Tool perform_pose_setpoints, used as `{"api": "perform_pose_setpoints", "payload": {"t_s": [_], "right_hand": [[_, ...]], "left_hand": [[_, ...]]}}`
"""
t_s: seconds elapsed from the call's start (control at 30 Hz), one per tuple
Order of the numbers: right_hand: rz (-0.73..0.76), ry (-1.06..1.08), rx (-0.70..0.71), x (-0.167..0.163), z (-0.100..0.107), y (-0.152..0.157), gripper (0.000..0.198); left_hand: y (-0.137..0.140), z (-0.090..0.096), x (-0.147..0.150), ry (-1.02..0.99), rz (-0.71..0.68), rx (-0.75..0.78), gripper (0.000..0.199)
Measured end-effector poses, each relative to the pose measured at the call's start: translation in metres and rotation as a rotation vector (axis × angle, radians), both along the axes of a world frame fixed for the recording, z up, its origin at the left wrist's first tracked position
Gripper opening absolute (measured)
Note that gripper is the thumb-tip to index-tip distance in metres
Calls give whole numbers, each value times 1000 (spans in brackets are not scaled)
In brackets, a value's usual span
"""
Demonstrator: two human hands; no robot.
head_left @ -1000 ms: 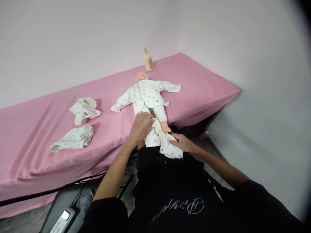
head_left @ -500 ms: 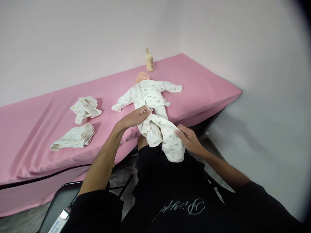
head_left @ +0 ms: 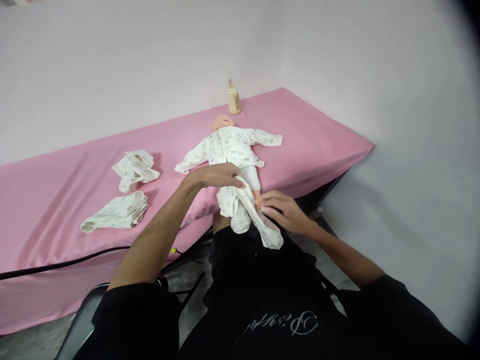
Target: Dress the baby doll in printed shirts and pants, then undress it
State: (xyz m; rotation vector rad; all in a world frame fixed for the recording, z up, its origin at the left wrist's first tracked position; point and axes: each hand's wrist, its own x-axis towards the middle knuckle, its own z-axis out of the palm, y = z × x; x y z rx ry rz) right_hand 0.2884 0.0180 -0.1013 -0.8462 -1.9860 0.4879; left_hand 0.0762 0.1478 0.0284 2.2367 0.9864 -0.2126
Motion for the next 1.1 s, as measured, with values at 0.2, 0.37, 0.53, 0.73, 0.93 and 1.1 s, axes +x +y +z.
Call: {"api": "perform_pose_setpoints", "payload": {"t_s": [0.2,0.37,0.53,0.73,0.93,1.1], "right_hand": [[263,75,-507,10,27,65,43],[467,22,-772,6,41,80,34],[443,91,-803,16,43,68,32],[415,187,-736,22,46,41,31],[125,252,-454,-6,64,52,20],[-51,220,-174,-25,77,73,14]], "left_hand": [[1,7,-14,-225,-29,-234,29],[3,-1,-25,-377,32,-309,29],[9,-9,-40,-466,161,-296,25],[13,-12,-43,-456,204,-400,17],[17,-9,-24,-421,238,-550,36],[20,-32,-15,-654,359,-740,30]]}}
